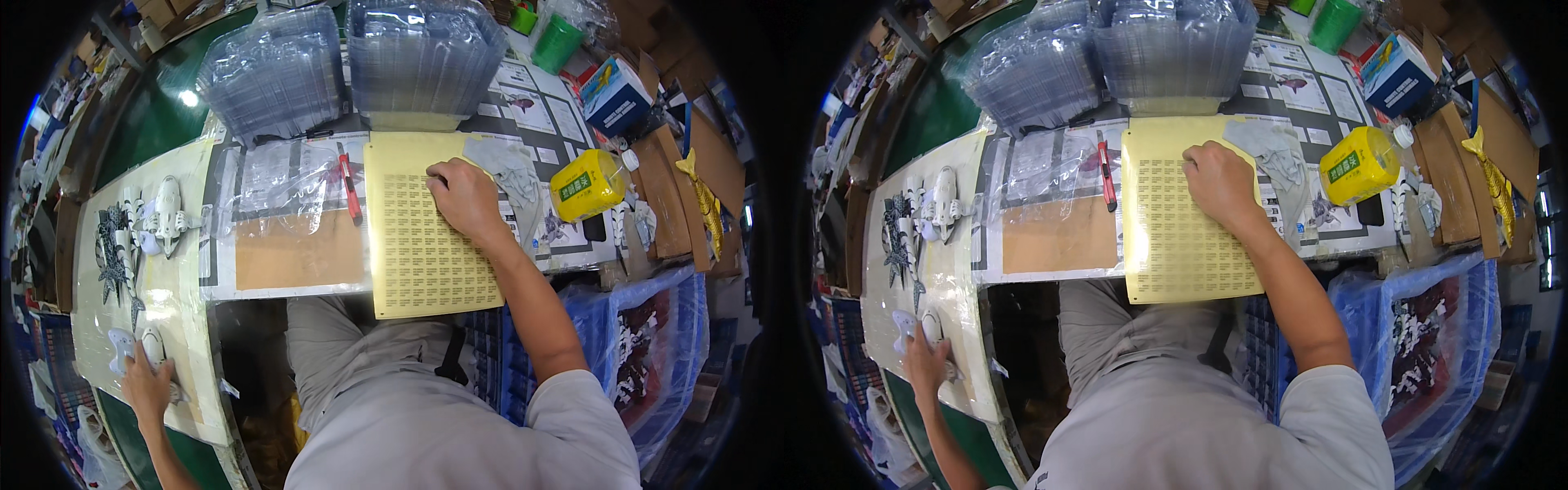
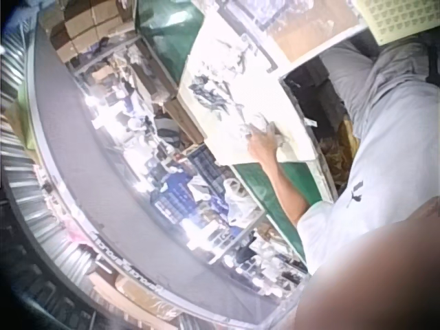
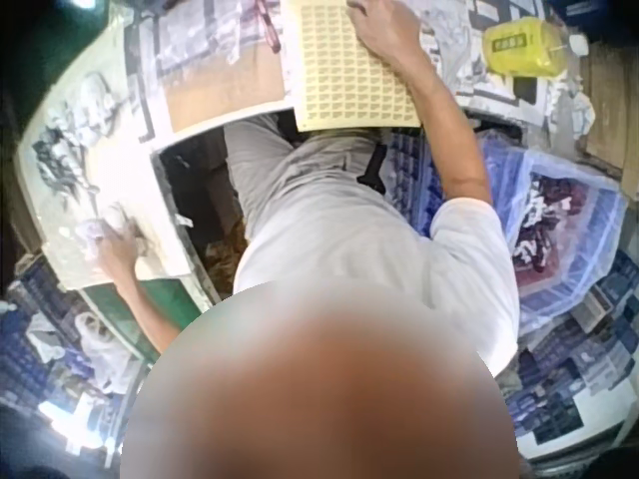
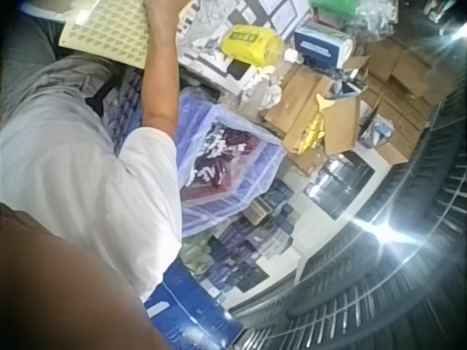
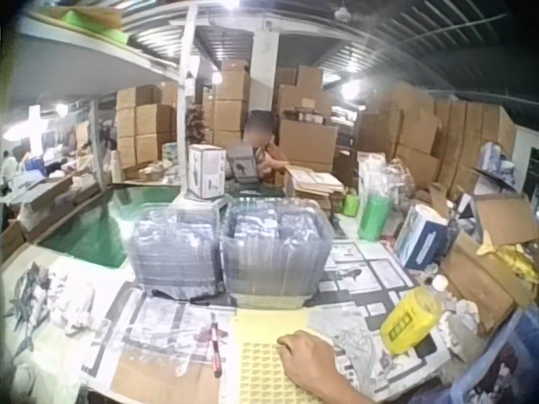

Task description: The person assembles white shark-shaped toys by attaching small parts, wiping surfaces with a cloth, and placing them into clear plastic packaging. The person handles multiple shark toys and packaging materials on a cluttered workbench.

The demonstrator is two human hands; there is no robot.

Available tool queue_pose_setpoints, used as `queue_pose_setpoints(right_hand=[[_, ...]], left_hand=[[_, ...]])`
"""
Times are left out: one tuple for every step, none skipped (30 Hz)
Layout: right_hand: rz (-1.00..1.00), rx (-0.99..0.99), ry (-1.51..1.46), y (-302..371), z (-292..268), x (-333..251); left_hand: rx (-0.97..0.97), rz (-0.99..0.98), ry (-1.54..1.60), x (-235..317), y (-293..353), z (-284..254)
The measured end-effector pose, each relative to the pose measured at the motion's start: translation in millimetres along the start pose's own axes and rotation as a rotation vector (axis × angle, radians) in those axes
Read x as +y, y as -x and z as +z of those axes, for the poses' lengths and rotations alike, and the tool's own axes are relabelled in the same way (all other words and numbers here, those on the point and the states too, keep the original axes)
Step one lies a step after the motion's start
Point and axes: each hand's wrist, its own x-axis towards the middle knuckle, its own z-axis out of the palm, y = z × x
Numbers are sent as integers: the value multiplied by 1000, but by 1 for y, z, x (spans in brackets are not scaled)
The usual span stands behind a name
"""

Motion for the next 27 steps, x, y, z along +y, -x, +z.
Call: queue_pose_setpoints(right_hand=[[10, -2, -3, 1, 1, 0], [15, -4, -9, 1, 2, 0], [3, 3, -17, 2, 3, 0], [26, -5, -13, 2, 3, 0], [30, -6, -13, 2, 3, -1], [24, 2, -16, 3, 3, -1], [36, -11, -14, 3, 4, -2], [42, -10, -12, 3, 4, -2], [47, -10, -8, 4, 4, -3], [46, 14, -1, 4, 4, -3], [41, 36, 6, 5, 4, -4], [43, 42, 14, 6, 4, -4], [42, 34, 16, 6, 4, -5], [52, 13, 19, 6, 4, -6], [41, 13, 19, 6, 3, -6], [70, -11, 1, 5, 2, -7], [85, -12, -22, 4, 2, -7], [99, -13, -44, 2, 1, -8], [125, -27, -39, 0, 1, -8], [151, -43, -32, -2, 0, -8], [176, -69, -28, -4, 0, -8], [186, -81, -20, -7, 1, -7], [194, -105, -16, -9, 1, -6], [192, -102, -17, -11, 2, -5], [170, -134, 27, -13, 3, -3], [140, -136, 63, -14, 4, -1], [115, -145, 96, -15, 4, 0]], left_hand=[[-76, 27, 64, 3, 2, -7], [-193, 20, 111, 6, 1, -13], [-288, 26, 139, 5, -1, -22], [-344, 26, 175, 5, -2, -29], [-404, -12, 193, 4, -3, -37], [-438, -36, 236, 5, -1, -44], [-374, -65, 274, 7, 2, -50], [-280, -74, 335, 11, 8, -57], [-225, -99, 399, 18, 13, -62], [-184, -59, 609, 26, 21, -67], [-177, -40, 823, 35, 32, -72], [-124, 30, 1061, 45, 43, -77], [-164, 15, 1190, 57, 49, -80], [-152, -9, 1398, 75, 60, -76], [-232, -17, 1524, 93, 67, -71], [-284, -12, 1658, 113, 74, -66], [-416, 47, 1785, 133, 78, -58], [-548, 112, 1910, 155, 80, -50], [-667, 163, 1934, 176, 80, -43], [-775, 234, 1962, 195, 80, -40], [-913, 251, 1988, 214, 80, -39], [-1038, 292, 2018, 233, 79, -40], [-1098, 353, 2003, 251, 77, -42], [-1154, 415, 1986, 268, 74, -47], [-1183, 496, 1906, 281, 69, -50], [-1212, 527, 1850, 295, 64, -53], [-1144, 555, 1871, 309, 60, -56]])
